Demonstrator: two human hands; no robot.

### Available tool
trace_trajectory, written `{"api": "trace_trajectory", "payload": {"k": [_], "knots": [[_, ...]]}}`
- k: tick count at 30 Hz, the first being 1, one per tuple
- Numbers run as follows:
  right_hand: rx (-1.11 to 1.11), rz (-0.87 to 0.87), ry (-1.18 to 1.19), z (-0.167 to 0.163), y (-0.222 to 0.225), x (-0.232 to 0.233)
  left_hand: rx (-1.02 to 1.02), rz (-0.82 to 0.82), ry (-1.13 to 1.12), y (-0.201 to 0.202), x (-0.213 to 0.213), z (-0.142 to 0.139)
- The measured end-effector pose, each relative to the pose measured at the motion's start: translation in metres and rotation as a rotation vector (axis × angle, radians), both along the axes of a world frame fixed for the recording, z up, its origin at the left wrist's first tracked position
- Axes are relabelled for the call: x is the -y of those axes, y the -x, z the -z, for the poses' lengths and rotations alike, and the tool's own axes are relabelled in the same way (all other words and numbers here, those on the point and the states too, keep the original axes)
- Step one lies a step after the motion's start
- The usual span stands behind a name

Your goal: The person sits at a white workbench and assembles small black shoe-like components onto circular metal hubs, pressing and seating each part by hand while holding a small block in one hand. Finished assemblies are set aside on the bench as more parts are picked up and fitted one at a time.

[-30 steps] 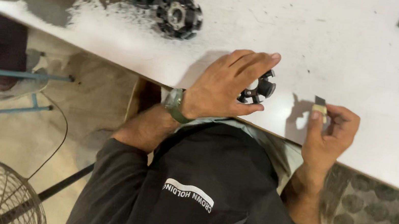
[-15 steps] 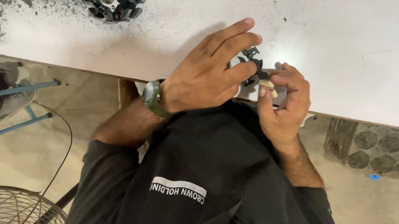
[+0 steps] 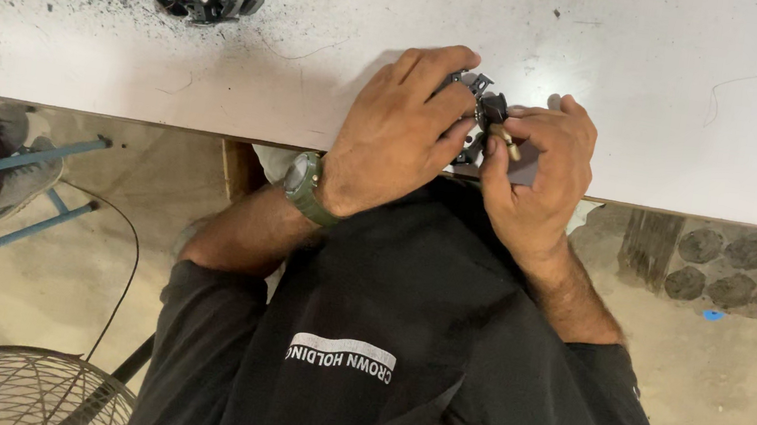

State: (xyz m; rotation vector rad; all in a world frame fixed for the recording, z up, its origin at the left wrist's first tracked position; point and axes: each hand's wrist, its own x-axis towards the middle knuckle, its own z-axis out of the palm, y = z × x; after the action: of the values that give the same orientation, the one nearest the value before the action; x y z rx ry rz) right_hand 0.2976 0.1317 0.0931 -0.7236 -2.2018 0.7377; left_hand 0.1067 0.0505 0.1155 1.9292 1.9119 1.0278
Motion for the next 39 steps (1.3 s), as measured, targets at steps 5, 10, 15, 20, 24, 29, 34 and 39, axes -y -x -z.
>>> {"api": "trace_trajectory", "payload": {"k": [5, 10, 15, 20, 24, 29, 34, 39], "knots": [[-0.100, -0.044, -0.040, 0.006, -0.006, 0.004, 0.088, -0.012, 0.012, -0.002, 0.005, 0.001], [-0.071, -0.027, -0.037, 0.011, -0.009, 0.009, 0.076, -0.011, 0.018, -0.004, 0.005, 0.004], [-0.065, -0.007, -0.009, 0.012, -0.009, 0.010, 0.099, -0.022, 0.052, -0.005, 0.003, 0.004], [-0.097, -0.017, -0.032, 0.016, -0.008, 0.007, 0.118, -0.012, 0.062, -0.002, 0.005, -0.002], [-0.102, -0.028, -0.090, 0.018, -0.010, 0.005, 0.119, -0.005, 0.063, -0.004, 0.003, -0.003], [-0.047, -0.018, -0.119, 0.017, -0.010, 0.002, 0.116, -0.045, 0.062, -0.009, 0.001, 0.001], [-0.030, -0.009, -0.116, 0.017, -0.011, 0.006, 0.134, -0.080, -0.073, -0.012, 0.007, 0.012], [-0.029, 0.004, -0.133, 0.018, -0.008, 0.008, 0.115, -0.088, -0.124, -0.012, 0.007, 0.020]]}}
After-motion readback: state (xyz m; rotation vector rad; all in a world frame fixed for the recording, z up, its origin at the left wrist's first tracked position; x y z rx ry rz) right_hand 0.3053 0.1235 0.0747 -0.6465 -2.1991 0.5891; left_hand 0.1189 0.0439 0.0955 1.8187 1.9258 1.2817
